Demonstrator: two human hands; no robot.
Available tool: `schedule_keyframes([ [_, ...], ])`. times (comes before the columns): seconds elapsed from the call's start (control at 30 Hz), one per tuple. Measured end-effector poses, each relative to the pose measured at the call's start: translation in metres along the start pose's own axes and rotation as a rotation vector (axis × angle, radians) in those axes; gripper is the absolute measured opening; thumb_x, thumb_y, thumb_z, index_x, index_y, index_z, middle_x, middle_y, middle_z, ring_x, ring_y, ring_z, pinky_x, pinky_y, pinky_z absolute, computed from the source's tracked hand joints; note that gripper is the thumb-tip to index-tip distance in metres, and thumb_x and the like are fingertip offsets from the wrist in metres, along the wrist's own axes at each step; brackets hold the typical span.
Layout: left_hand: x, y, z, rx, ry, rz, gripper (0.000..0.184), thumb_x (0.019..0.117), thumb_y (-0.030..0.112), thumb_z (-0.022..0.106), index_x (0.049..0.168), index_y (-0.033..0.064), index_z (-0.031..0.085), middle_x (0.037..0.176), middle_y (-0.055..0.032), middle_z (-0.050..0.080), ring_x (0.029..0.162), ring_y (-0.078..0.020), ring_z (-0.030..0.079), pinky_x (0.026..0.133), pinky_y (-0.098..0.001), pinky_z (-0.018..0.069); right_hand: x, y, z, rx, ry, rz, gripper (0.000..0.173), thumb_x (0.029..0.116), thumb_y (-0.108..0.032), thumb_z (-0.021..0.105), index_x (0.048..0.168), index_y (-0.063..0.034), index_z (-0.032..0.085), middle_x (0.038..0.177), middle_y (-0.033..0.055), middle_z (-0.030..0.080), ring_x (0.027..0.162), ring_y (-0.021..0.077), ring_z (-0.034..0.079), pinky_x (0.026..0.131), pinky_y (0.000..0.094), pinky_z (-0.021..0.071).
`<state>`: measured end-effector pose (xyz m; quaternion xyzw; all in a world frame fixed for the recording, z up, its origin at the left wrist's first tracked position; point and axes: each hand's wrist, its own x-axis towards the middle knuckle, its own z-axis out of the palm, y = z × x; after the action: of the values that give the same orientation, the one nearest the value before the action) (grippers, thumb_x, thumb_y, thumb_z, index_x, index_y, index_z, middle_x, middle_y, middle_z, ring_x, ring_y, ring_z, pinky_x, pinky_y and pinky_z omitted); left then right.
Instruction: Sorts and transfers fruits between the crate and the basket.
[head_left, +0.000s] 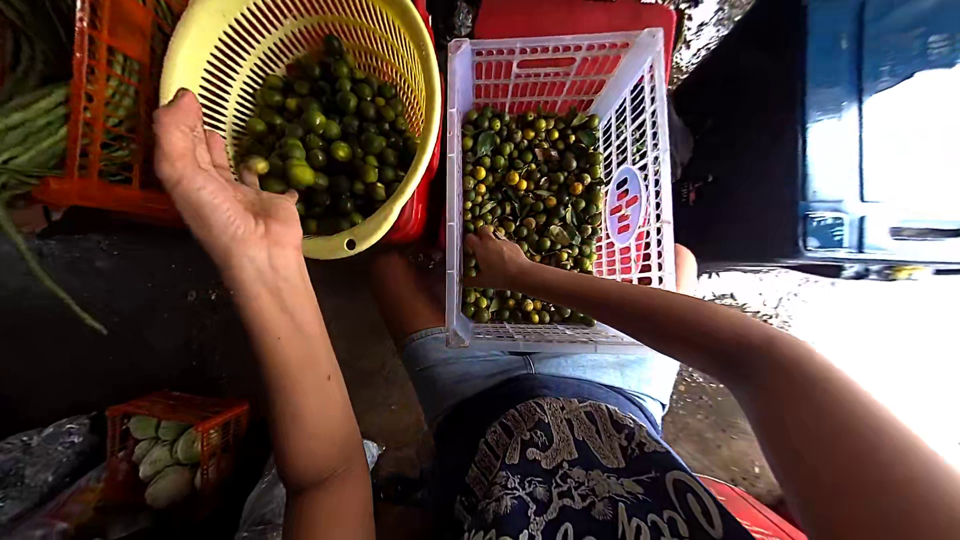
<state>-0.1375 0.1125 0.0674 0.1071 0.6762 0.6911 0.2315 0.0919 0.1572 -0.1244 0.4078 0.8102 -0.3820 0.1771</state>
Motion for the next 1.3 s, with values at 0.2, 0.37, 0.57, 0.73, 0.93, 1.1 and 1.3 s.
schedule_keyframes([
  [0.2, -0.047, -0.008, 0.001, 0.079, -0.126, 0.131, 0.045, 0.1036, 0.034, 0.050, 0.147, 0.0250, 0.055, 0.160, 0.0081, 0.043, 0.153, -0.0176, 0.030, 0.116, -0.0556, 0.0333, -0.002, 0.005, 0.010, -0.021, -0.069, -0.034, 0.064, 0.0957, -0.033, 0.070, 0.153, -0.0143, 0.047, 0.157, 0.0218, 0.037, 0.114, 0.0462, 0.063, 0.088, 0.0643, 0.0549],
  [0.37, -0.086, -0.024, -0.017, 0.084, -0.263, 0.265, 0.045, 0.1045, 0.024, 0.043, 0.148, 0.0164, 0.052, 0.159, 0.0010, 0.043, 0.148, -0.0194, 0.037, 0.115, -0.0483, 0.0365, -0.012, -0.001, 0.018, -0.087, -0.110, -0.022, 0.051, 0.1075, -0.034, 0.054, 0.152, -0.0109, 0.047, 0.156, 0.0229, 0.040, 0.131, 0.0500, 0.050, 0.097, 0.0666, 0.0485],
  [0.57, -0.111, -0.037, -0.030, 0.040, -0.310, 0.263, 0.039, 0.1043, 0.020, 0.042, 0.138, 0.0095, 0.056, 0.152, -0.0039, 0.051, 0.145, -0.0234, 0.042, 0.117, -0.0499, 0.0377, 0.009, 0.016, 0.007, -0.246, -0.229, -0.224, 0.055, 0.1006, -0.041, 0.065, 0.144, -0.0098, 0.052, 0.122, 0.0223, 0.068, 0.112, 0.0442, 0.066, 0.094, 0.0650, 0.0493],
  [0.73, -0.126, -0.052, -0.027, -0.070, -0.259, 0.268, 0.028, 0.1021, 0.014, 0.047, 0.126, 0.0086, 0.061, 0.139, -0.0053, 0.059, 0.136, -0.0213, 0.051, 0.111, -0.0457, 0.0443, 0.016, 0.012, 0.004, -0.101, -0.261, -0.136, 0.047, 0.0949, -0.036, 0.074, 0.134, -0.0119, 0.066, 0.123, 0.0198, 0.069, 0.107, 0.0396, 0.068, 0.093, 0.0636, 0.0518],
  [0.93, -0.142, -0.062, -0.024, -0.141, -0.324, 0.230, 0.021, 0.1024, 0.012, 0.046, 0.113, 0.0103, 0.065, 0.127, -0.0042, 0.064, 0.127, -0.0193, 0.057, 0.108, -0.0405, 0.0471, 0.024, 0.041, 0.002, 0.336, -0.340, -0.117, 0.045, 0.0943, -0.029, 0.077, 0.131, -0.0051, 0.068, 0.115, 0.0212, 0.072, 0.084, 0.0330, 0.075, 0.078, 0.0498, 0.0632],
  [1.1, -0.158, -0.084, -0.020, -0.162, -0.486, 0.150, 0.016, 0.1043, 0.015, 0.051, 0.105, 0.0129, 0.067, 0.107, -0.0006, 0.069, 0.103, -0.0143, 0.067, 0.096, -0.0343, 0.0552, -0.033, 0.047, -0.057, 0.801, -0.436, -0.100, 0.039, 0.0998, -0.019, 0.069, 0.133, 0.0004, 0.061, 0.124, 0.0155, 0.068, 0.095, 0.0254, 0.074, 0.082, 0.0404, 0.0634],
  [1.3, -0.180, -0.106, 0.017, -0.163, -0.643, -0.188, 0.044, 0.1072, 0.024, 0.035, 0.145, 0.0095, 0.052, 0.153, -0.0068, 0.050, 0.141, -0.0217, 0.047, 0.114, -0.0439, 0.0407, -0.122, 0.036, -0.128, 0.708, -0.295, -0.273, 0.026, 0.0960, -0.016, 0.073, 0.120, -0.0051, 0.072, 0.099, 0.0078, 0.077, 0.077, 0.0183, 0.077, 0.066, 0.0311, 0.0661],
])
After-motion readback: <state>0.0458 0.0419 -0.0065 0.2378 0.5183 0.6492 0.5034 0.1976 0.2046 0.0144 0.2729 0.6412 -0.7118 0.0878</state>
